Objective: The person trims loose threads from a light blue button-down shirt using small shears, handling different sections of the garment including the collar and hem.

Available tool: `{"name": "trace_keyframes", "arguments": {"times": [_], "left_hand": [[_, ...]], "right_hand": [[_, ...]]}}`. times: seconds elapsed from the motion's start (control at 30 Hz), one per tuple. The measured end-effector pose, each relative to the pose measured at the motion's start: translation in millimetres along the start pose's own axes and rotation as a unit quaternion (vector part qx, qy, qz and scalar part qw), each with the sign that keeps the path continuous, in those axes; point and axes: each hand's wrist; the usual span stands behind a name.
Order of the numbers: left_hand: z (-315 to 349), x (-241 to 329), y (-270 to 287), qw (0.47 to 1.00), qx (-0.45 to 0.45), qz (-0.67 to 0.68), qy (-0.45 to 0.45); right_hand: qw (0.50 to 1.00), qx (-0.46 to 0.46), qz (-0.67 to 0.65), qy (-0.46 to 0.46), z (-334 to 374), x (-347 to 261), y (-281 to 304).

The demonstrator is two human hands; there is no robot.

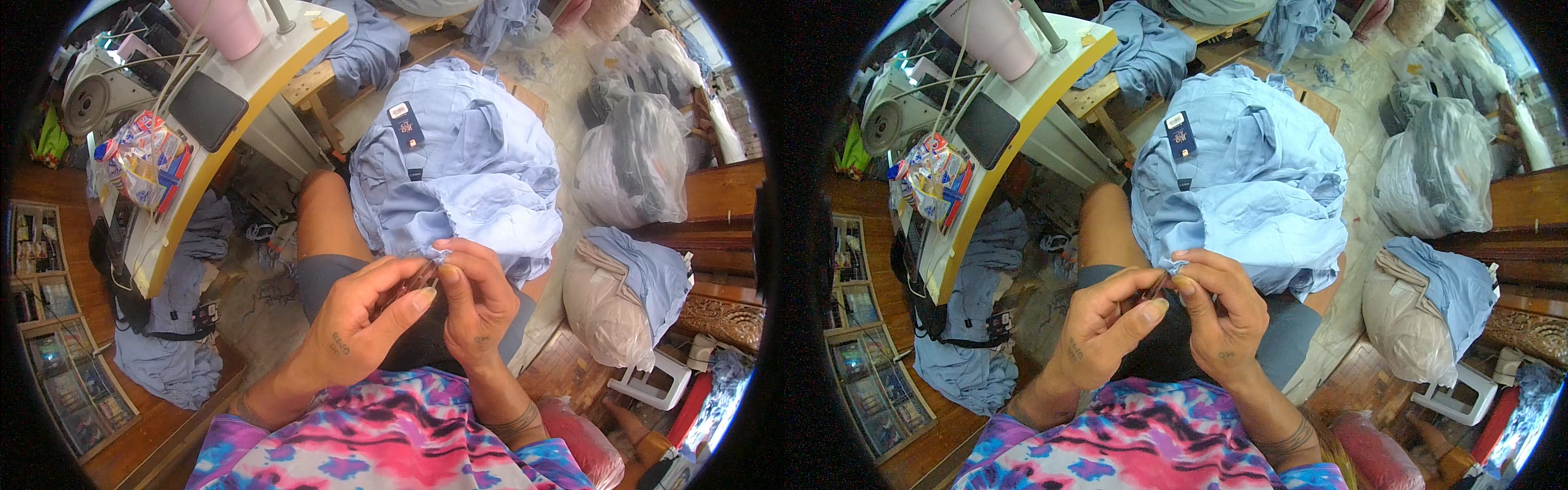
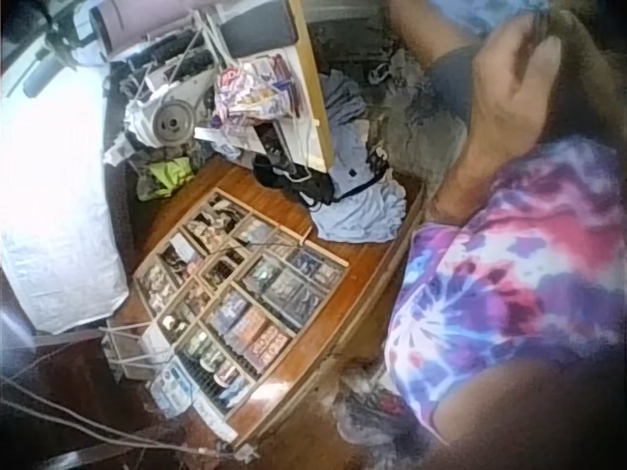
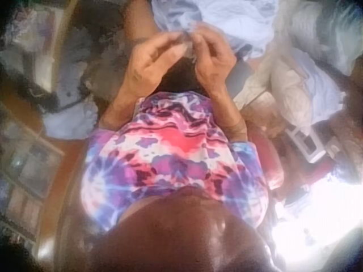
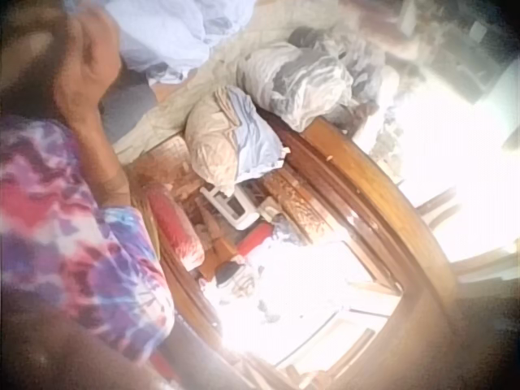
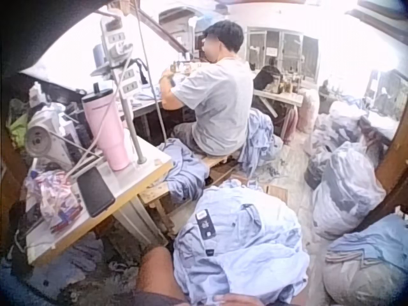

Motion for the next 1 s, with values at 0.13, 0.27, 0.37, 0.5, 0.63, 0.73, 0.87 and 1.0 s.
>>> {"name": "trace_keyframes", "arguments": {"times": [0.13, 0.27, 0.37, 0.5, 0.63, 0.73, 0.87, 1.0], "left_hand": [[-2.0, -6.5, 0.0, 0.999, 0.019, -0.027, -0.041], [-2.7, -5.9, 0.6, 0.996, 0.038, -0.043, -0.069], [-1.5, -2.6, 4.9, 0.998, 0.017, -0.057, -0.031], [-2.2, -1.2, 5.4, 0.999, 0.021, -0.043, -0.005], [-1.5, 1.7, 1.6, 0.999, 0.043, -0.010, 0.022], [-1.6, 2.9, -1.3, 0.997, 0.065, 0.000, 0.048], [-1.8, 1.2, 0.3, 0.995, 0.075, -0.014, 0.065], [-3.4, -2.5, -0.1, 0.997, 0.071, 0.021, 0.034]], "right_hand": [[1.000, -0.002, 0.016, 0.017, -1.4, 0.3, -1.5], [1.000, -0.009, 0.020, 0.014, -1.9, -1.2, -2.4], [0.998, -0.015, 0.047, 0.034, -3.3, -1.6, -2.3], [0.990, -0.022, 0.093, 0.102, -7.9, 1.6, -1.7], [0.981, -0.029, 0.116, 0.154, -11.2, 5.8, -1.5], [0.976, -0.030, 0.122, 0.176, -12.4, 7.7, -1.3], [0.981, -0.034, 0.118, 0.151, -11.9, 7.1, -0.4], [0.993, -0.011, 0.081, 0.085, -9.5, 5.9, -0.2]]}}
Point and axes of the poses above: each hand's wrist, its own z-axis away from the middle knuckle, its own y-axis out of the back of the hand, x = y × z, and after that the axes turned 7 degrees about x, right-handed
